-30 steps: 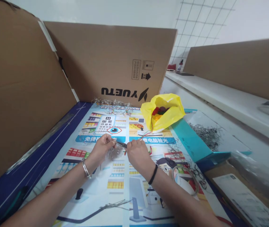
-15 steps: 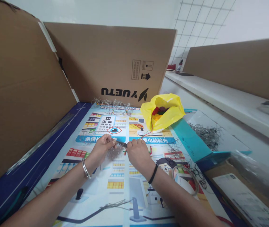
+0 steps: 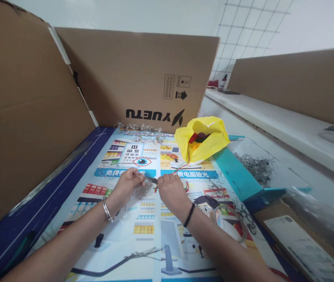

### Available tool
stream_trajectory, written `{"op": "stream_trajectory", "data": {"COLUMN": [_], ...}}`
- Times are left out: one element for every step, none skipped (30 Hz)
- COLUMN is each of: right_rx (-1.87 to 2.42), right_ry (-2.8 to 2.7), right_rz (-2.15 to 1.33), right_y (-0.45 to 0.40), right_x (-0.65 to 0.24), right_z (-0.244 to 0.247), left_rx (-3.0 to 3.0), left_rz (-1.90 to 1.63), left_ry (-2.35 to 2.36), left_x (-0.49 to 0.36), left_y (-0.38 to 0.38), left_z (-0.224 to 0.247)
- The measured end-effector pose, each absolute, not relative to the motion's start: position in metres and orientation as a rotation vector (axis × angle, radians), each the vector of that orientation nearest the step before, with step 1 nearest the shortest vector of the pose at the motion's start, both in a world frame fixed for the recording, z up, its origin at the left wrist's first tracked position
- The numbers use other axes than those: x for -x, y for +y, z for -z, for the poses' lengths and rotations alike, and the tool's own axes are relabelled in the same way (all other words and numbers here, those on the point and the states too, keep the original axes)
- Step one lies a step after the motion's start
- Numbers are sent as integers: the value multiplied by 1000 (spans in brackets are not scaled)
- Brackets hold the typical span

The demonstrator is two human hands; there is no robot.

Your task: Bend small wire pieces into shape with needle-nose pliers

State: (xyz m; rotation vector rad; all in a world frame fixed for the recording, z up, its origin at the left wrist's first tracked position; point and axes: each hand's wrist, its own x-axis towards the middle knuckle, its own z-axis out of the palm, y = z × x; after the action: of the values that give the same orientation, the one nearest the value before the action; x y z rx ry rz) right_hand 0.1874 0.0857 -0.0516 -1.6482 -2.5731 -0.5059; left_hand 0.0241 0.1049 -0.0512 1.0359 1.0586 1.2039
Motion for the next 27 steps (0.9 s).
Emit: {"op": "stream_trajectory", "data": {"right_rx": [1649,1653,1660,1670,1681,1691,1694,1690,1679,1663,1642,1620,1599,1582,1566,1553,1541,1531,1521,1513,1507,1502,1498,1494,1491,1489,1486], "right_ry": [-2572,-2569,-2563,-2554,-2543,-2531,-2525,-2525,-2531,-2541,-2554,-2564,-2571,-2574,-2577,-2579,-2580,-2580,-2582,-2582,-2583,-2581,-2579,-2577,-2575,-2574,-2575], "right_rz": [505,496,481,459,430,397,363,333,309,294,289,298,319,349,386,424,460,490,514,534,550,566,581,594,607,617,625], "right_y": [86,86,86,86,86,87,87,87,88,88,88,89,89,89,89,90,90,90,90,90,91,91,91,90,90,90,89], "right_x": [-187,-187,-187,-186,-186,-186,-186,-187,-187,-188,-189,-191,-192,-193,-194,-194,-195,-196,-196,-196,-197,-197,-197,-197,-197,-197,-197], "right_z": [52,52,51,50,49,48,47,45,44,42,41,40,39,38,38,37,37,37,37,38,38,39,39,39,40,40,41], "left_rx": [-1030,-1024,-1018,-1014,-1012,-1010,-1010,-1010,-1009,-1008,-1005,-1001,-997,-991,-984,-976,-970,-966,-966,-968,-969,-969,-968,-964,-961,-962,-964], "left_rz": [-1205,-1205,-1207,-1210,-1214,-1219,-1222,-1223,-1220,-1212,-1204,-1195,-1185,-1175,-1165,-1159,-1156,-1157,-1160,-1160,-1159,-1154,-1150,-1145,-1141,-1139,-1139], "left_ry": [1058,1055,1050,1042,1034,1025,1017,1008,999,990,982,974,965,955,945,935,927,920,917,915,916,919,924,929,932,935,941], "left_x": [-24,-24,-24,-24,-23,-23,-23,-23,-23,-24,-24,-24,-24,-24,-24,-24,-23,-23,-23,-23,-23,-23,-23,-23,-23,-23,-24], "left_y": [105,105,104,105,105,105,105,105,105,105,105,105,105,105,104,104,104,104,104,104,104,104,103,103,103,103,102], "left_z": [51,51,50,50,49,48,47,47,46,46,46,46,46,46,46,46,46,47,47,47,46,46,45,45,44,43,43]}}
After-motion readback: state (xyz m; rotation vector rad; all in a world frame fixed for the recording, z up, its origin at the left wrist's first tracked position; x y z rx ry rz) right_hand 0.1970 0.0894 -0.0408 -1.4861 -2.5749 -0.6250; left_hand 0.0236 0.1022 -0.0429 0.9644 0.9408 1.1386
